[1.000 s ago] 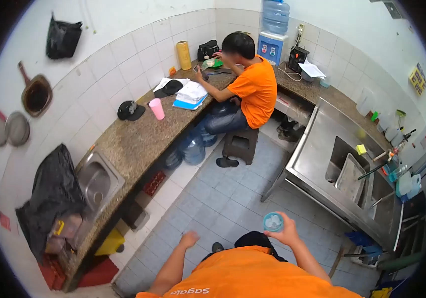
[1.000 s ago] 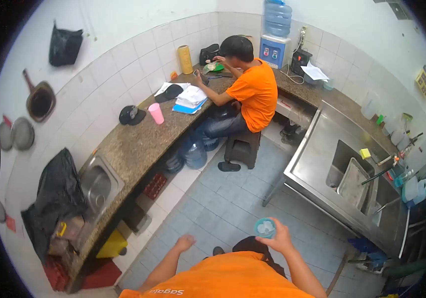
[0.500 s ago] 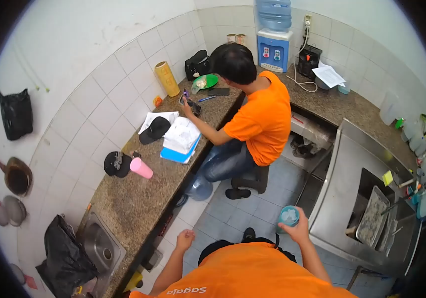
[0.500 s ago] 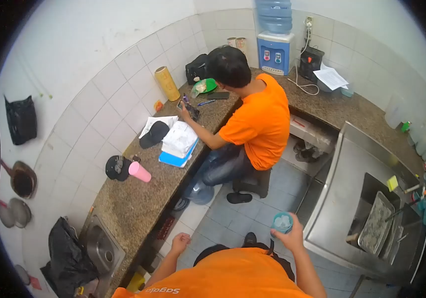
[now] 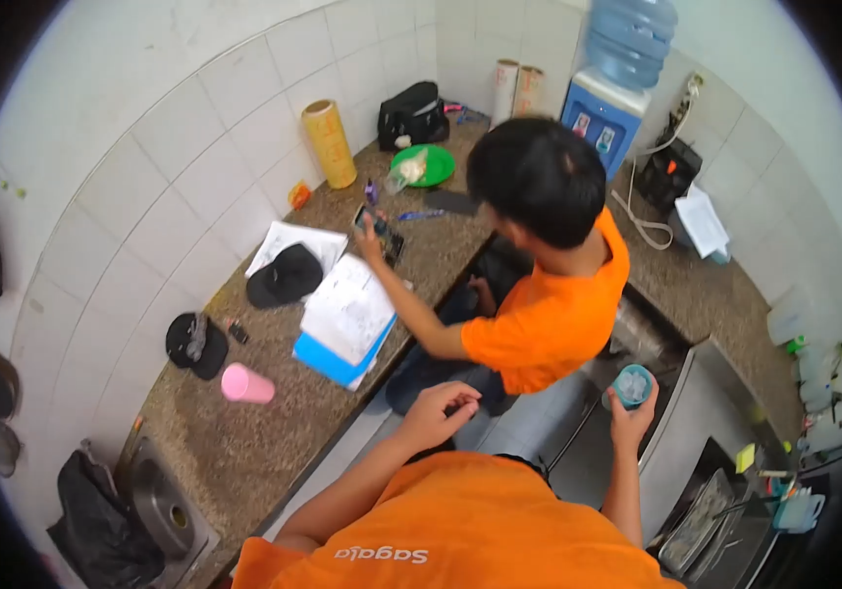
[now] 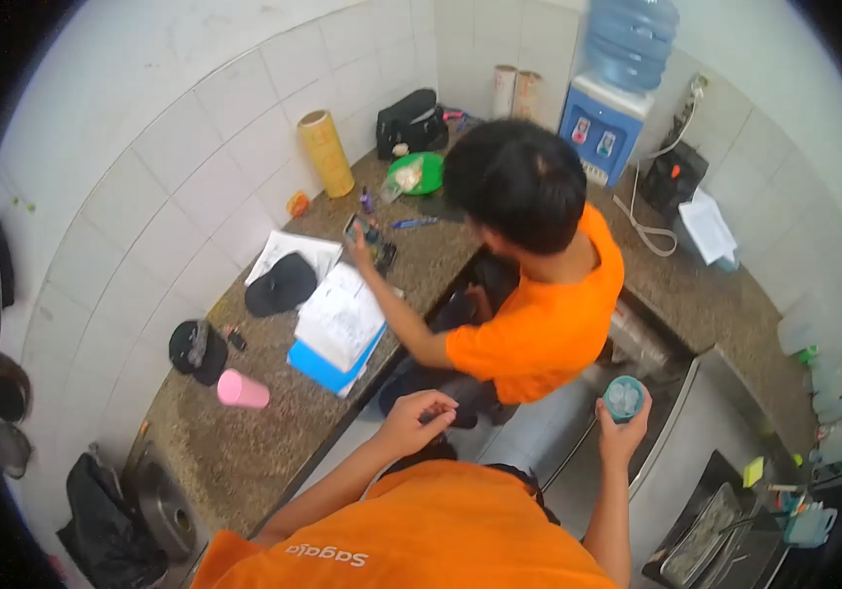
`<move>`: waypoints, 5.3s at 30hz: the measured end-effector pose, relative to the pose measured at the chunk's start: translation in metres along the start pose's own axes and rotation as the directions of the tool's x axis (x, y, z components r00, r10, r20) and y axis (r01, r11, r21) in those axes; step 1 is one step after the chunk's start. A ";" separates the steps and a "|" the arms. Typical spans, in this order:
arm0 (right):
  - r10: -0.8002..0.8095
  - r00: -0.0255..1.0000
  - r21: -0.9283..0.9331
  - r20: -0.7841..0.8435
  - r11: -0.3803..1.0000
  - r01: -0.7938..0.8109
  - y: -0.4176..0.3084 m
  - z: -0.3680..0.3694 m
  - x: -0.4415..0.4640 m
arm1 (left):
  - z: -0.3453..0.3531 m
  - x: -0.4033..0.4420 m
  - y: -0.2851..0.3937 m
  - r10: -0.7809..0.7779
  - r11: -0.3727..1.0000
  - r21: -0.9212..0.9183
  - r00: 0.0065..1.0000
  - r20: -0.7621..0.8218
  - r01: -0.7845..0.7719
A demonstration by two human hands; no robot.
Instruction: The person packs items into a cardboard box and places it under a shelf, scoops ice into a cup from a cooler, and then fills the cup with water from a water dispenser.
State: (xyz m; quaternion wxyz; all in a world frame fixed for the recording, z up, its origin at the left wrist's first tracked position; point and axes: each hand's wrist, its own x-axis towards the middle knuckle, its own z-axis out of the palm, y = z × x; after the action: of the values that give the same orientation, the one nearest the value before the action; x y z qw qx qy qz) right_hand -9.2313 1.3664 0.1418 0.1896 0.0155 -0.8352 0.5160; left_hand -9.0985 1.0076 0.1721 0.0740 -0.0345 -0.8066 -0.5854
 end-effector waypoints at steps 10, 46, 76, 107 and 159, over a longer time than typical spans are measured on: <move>-0.119 0.993 -0.180 -0.021 0.977 0.113 0.017 0.039 0.221 | -0.011 0.104 0.041 -0.077 0.952 -0.270 0.968 0.240 0.143; -0.071 0.996 0.073 -0.057 0.994 0.075 0.198 0.409 0.657 | 0.301 -0.006 0.043 -0.846 0.271 -0.386 0.028 -0.532 0.882; 0.188 0.900 0.123 0.393 0.959 -0.254 0.157 0.323 0.656 | 0.224 0.807 -0.195 0.034 0.787 0.614 0.989 -0.144 0.062; 0.708 0.694 0.566 -0.128 0.627 -0.535 0.328 -0.088 0.572 | 0.279 0.833 -0.170 -0.133 0.734 0.615 0.949 -0.287 0.289; 0.346 0.858 0.471 -0.380 0.871 -0.142 0.247 -0.162 0.562 | 0.291 0.820 -0.127 -0.312 0.749 0.469 0.874 -0.373 0.467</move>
State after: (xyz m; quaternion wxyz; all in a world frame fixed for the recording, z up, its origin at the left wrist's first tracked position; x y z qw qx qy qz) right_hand -9.7586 1.7178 0.1818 0.3021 -0.1726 -0.6290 0.6952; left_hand -9.9490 1.2191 0.0950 0.0652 0.2389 -0.9100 -0.3324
